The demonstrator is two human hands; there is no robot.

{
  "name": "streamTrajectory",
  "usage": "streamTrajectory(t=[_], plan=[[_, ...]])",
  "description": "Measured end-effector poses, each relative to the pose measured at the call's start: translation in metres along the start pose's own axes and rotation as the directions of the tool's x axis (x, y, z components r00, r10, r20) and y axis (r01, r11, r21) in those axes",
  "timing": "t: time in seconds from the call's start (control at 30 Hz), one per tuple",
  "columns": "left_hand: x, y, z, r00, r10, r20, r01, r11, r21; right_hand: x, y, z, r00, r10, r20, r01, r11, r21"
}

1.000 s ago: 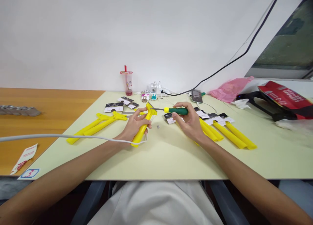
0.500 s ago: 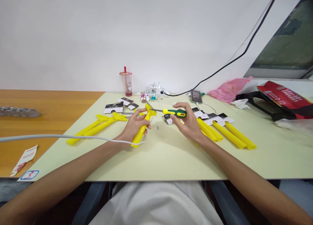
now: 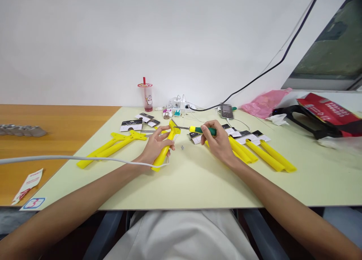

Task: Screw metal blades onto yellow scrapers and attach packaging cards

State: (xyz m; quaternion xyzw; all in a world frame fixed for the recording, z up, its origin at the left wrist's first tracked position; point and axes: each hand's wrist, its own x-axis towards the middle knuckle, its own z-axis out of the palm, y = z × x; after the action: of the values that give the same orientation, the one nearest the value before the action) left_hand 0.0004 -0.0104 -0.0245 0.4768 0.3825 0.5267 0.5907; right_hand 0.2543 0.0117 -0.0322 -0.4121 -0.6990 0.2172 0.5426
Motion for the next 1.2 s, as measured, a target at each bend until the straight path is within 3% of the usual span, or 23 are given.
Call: streamTrajectory(t=[0.13, 0.33, 0.57, 0.7, 0.9, 1.2], plan=[[0.0011, -0.0002, 0.0005, 1.0, -0.011, -0.025, 0.011, 1.0, 0.004, -0.0026, 0.0, 0.0012, 0.999, 0.036, 0.015, -0.037, 0.995, 0.096], [0.0024, 0.0008, 0.0013, 0.998, -0.021, -0.063, 0.022, 1.0, 0.01, -0.0039, -0.0012, 0.0047, 0.998, -0.049, 0.038, 0.042, 0.986, 0.163], [-0.0002, 0.0012, 0.0003, 1.0, 0.007, -0.009, -0.007, 1.0, 0.026, -0.0015, -0.0028, 0.0012, 0.999, -0.026, -0.034, 0.027, 0.999, 0.023], [0.0012, -0.0012, -0.001, 1.0, 0.011, -0.005, -0.011, 1.0, 0.021, -0.003, -0.0029, 0.0013, 1.0, 0.004, -0.012, -0.003, 0.994, 0.109], [0.0023, 0.0003, -0.0004, 0.999, -0.003, -0.042, 0.005, 1.0, 0.029, -0.0034, -0.0021, 0.005, 0.999, -0.051, 0.015, 0.048, 0.981, 0.187], [0.0013, -0.0018, -0.0008, 1.0, 0.0, -0.006, 0.0, 1.0, 0.012, -0.0032, 0.0017, 0.0033, 0.998, -0.061, -0.015, 0.062, 0.993, 0.104]])
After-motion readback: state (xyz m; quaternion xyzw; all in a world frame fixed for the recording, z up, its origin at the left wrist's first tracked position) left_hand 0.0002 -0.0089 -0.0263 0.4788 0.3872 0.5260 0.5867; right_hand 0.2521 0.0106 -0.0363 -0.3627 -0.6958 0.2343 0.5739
